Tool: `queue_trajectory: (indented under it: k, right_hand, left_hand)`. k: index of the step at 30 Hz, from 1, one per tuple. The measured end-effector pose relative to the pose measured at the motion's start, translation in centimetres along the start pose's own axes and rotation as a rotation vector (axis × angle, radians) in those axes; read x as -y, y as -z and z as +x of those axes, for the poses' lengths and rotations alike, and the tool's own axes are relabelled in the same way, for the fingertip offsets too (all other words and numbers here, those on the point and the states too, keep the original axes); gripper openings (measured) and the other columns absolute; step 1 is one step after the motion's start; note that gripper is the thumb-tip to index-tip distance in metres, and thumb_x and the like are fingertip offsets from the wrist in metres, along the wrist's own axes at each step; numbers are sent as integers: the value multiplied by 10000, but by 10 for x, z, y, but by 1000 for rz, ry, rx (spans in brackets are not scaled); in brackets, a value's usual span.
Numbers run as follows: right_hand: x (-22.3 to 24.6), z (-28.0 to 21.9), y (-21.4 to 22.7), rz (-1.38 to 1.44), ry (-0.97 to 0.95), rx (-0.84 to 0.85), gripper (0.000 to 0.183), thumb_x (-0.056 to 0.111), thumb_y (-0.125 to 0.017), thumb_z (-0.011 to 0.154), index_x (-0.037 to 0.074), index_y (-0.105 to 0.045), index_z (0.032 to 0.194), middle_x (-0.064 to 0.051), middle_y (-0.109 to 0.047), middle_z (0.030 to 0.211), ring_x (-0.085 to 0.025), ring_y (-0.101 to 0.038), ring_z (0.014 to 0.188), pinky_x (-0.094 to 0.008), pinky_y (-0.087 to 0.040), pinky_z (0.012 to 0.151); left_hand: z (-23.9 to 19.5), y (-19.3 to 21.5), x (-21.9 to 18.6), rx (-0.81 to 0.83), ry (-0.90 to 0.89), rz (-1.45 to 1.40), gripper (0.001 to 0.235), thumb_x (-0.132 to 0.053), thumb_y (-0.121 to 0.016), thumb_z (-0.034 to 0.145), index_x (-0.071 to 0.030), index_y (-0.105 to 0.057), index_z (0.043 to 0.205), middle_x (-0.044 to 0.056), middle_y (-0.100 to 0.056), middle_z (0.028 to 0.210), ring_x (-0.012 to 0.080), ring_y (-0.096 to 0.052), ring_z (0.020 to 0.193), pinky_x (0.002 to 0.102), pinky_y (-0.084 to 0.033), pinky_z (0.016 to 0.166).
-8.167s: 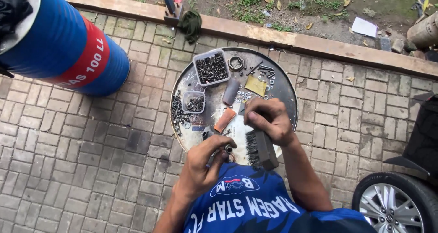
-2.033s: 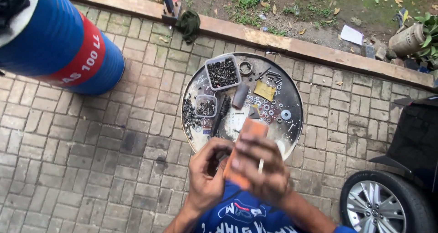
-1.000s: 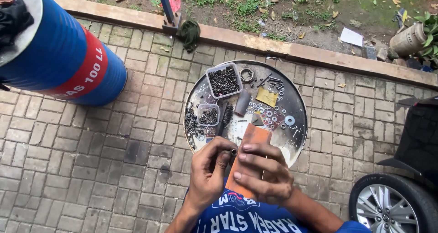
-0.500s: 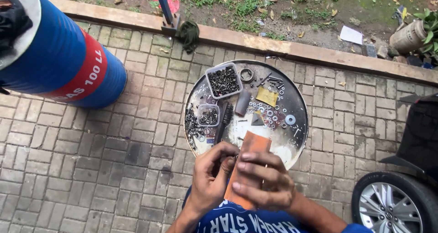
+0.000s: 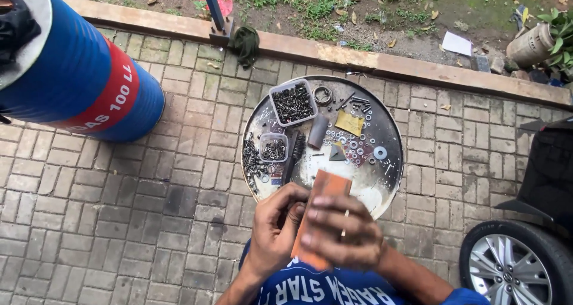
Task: The person sands small metal parts using a sanding block over a metal tray filled with hardware. They pick up individual pieces, rub them against the block, and place them back on the tray.
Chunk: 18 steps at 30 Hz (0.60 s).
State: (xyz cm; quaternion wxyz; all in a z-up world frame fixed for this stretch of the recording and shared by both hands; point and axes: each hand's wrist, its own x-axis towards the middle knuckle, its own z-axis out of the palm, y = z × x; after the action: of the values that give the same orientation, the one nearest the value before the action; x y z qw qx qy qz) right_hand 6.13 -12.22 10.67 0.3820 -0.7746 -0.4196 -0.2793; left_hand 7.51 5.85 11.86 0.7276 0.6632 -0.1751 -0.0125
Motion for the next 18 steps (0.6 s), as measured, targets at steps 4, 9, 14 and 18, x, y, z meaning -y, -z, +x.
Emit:
queue_trajectory:
  k: [4,9,14,18]
  right_hand:
    - [-12,-2,-10,-23,-203,-235,219,317,-718,947,175,-706,1114,-116,-654,1235,-324,-617,1215,-447,-575,1048]
    - [-17,-10,-8,-101,-191,-131,409,508,-516,1021,161,-709,1122,-105,-619,1265,-295,-589,1241,-425,-506,1059]
    - [-3,-2,-4,-112,-111,-112,178,313,-708,955,177,-731,1068,-124,-653,1212,-331,-627,1190,-416,-570,1022]
    - [-19,0,-6,-106,-208,-212,158,274,-654,995,176,-720,1100,-116,-636,1252,-322,-585,1245,-447,-544,1049]
  left_hand:
    - [-3,-3,3,-8,45,-21,258,-181,-463,1060,-19,-608,922,56,-589,807,133,-542,673,249,-488,533]
    - [-1,-2,5,-24,36,-7,278,-250,-473,1062,-33,-612,959,62,-601,864,159,-563,767,278,-441,690]
    - [1,-6,2,-35,29,-98,145,-105,-498,1019,-1,-598,999,93,-612,923,161,-596,819,256,-486,745]
    - [-1,-9,4,-75,79,-77,68,-24,-537,963,-28,-605,972,47,-582,901,124,-467,770,250,-411,706]
